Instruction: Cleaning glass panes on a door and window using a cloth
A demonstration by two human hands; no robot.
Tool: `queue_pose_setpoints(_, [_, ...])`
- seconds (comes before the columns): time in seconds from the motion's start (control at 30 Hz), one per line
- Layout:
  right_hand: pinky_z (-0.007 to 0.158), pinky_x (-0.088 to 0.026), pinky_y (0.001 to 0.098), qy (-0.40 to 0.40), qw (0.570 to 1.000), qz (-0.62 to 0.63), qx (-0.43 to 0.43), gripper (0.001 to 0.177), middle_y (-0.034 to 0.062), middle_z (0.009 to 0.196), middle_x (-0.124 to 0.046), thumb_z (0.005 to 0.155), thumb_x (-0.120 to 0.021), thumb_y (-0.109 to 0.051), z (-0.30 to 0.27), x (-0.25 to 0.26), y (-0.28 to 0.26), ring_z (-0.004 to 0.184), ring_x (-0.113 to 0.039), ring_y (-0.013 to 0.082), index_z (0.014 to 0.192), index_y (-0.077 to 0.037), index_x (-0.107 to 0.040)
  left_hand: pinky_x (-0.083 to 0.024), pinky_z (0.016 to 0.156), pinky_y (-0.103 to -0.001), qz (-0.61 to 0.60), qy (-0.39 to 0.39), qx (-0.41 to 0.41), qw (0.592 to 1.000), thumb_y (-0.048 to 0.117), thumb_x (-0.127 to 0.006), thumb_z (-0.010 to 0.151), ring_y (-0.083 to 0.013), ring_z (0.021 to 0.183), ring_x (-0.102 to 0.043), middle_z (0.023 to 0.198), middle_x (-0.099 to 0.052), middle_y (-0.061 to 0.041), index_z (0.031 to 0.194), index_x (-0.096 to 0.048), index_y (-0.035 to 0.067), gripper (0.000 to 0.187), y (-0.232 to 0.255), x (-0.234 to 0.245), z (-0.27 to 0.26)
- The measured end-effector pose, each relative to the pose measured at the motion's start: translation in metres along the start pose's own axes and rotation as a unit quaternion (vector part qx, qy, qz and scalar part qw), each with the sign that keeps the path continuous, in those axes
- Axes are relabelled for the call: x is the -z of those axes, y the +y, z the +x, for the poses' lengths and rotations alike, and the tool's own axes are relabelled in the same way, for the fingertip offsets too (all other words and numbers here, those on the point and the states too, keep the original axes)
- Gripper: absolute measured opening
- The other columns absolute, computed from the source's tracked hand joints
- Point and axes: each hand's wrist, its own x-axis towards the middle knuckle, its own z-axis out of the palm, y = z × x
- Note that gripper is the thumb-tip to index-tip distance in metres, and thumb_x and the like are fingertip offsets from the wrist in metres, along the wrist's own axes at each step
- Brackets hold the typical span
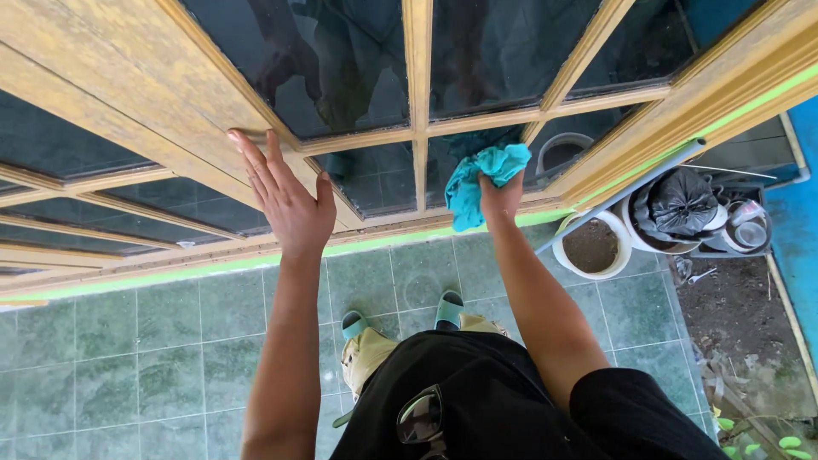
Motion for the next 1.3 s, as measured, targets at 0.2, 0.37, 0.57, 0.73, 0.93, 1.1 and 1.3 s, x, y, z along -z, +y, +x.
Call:
queue_pose_setpoints(0.2, [0.11, -0.047, 0.0515, 0.027, 0.994, -0.044, -0.098, 0.052, 0.0117, 0.125, -0.07, 0.078, -0.078, -0.03, 0.024, 0.073, 0.013, 0.126, -0.062, 0.0356, 0.127, -0.022, -0.064, -0.022, 0.123, -0.065, -0.046, -0.036, 0.024, 0.998, 0.01, -0.081, 0.089, -0.0493, 0.157, -0.014, 0.172, -0.004, -0.024, 0.167, -0.027, 0.006, 0.095, 0.016, -0.013, -0.022])
queue_pose_setpoints(0.37, [0.125, -0.036, 0.0521, 0.172, 0.976, 0.004, 0.13, 0.082, 0.0178, 0.156, -0.051, 0.091, -0.086, -0.025, 0.114, 0.117, -0.017, 0.146, -0.046, 0.0359, 0.159, -0.02, -0.039, -0.025, 0.122, -0.063, -0.084, -0.072, 0.038, 0.993, 0.017, -0.083, 0.087, -0.0502, 0.154, -0.022, 0.17, -0.011, -0.025, 0.164, -0.032, 0.008, 0.093, 0.022, -0.05, -0.049])
queue_pose_setpoints(0.57, [0.125, -0.032, 0.0553, 0.156, 0.971, -0.089, 0.159, 0.084, 0.026, 0.148, -0.049, 0.091, -0.085, -0.026, 0.153, 0.05, 0.058, 0.141, -0.044, 0.0452, 0.156, -0.009, -0.036, -0.026, 0.119, -0.064, -0.163, -0.15, 0.09, 0.971, 0.021, -0.077, 0.09, -0.0504, 0.151, -0.026, 0.169, -0.014, -0.027, 0.162, -0.032, 0.011, 0.085, 0.049, -0.048, -0.084])
queue_pose_setpoints(0.73, [0.11, -0.046, 0.0505, -0.178, 0.942, -0.284, 0.026, 0.057, 0.0108, 0.127, -0.07, 0.082, -0.071, -0.041, 0.078, 0.054, 0.14, 0.126, -0.061, 0.0356, 0.134, -0.02, -0.066, -0.032, 0.116, -0.064, -0.148, -0.17, 0.163, 0.961, 0.022, -0.077, 0.089, -0.0536, 0.146, -0.034, 0.165, -0.022, -0.032, 0.158, -0.036, 0.008, 0.082, 0.026, -0.01, -0.114])
queue_pose_setpoints(0.93, [0.104, -0.05, 0.0545, -0.377, 0.863, -0.33, -0.061, 0.066, 0.0261, 0.132, -0.069, 0.077, -0.075, -0.032, -0.109, 0.035, 0.075, 0.127, -0.061, 0.0443, 0.135, -0.002, -0.068, -0.039, 0.116, -0.056, -0.176, -0.158, 0.364, 0.901, 0.039, -0.074, 0.091, -0.0457, 0.146, -0.04, 0.162, -0.032, -0.025, 0.154, -0.044, 0.014, 0.075, -0.069, 0.039, -0.215])
queue_pose_setpoints(1.1, [0.102, -0.05, 0.0574, -0.463, 0.846, -0.263, -0.015, 0.065, 0.0298, 0.132, -0.067, 0.079, -0.076, -0.031, -0.261, -0.006, 0.007, 0.127, -0.058, 0.0478, 0.135, -0.001, -0.065, -0.041, 0.117, -0.055, -0.271, -0.085, 0.533, 0.797, 0.048, -0.075, 0.091, -0.0384, 0.141, -0.048, 0.158, -0.044, -0.019, 0.153, -0.047, 0.023, 0.073, -0.158, 0.072, -0.347])
queue_pose_setpoints(1.3, [0.114, -0.042, 0.0574, -0.648, 0.75, -0.128, 0.013, 0.063, 0.0277, 0.148, -0.054, 0.093, -0.07, -0.023, -0.478, -0.013, -0.081, 0.141, -0.046, 0.0446, 0.15, -0.005, -0.05, -0.039, 0.112, -0.055, -0.433, 0.085, 0.626, 0.643, 0.05, -0.067, 0.099, -0.0464, 0.144, -0.045, 0.154, -0.05, -0.026, 0.158, -0.043, 0.017, 0.072, -0.136, 0.221, -0.421])
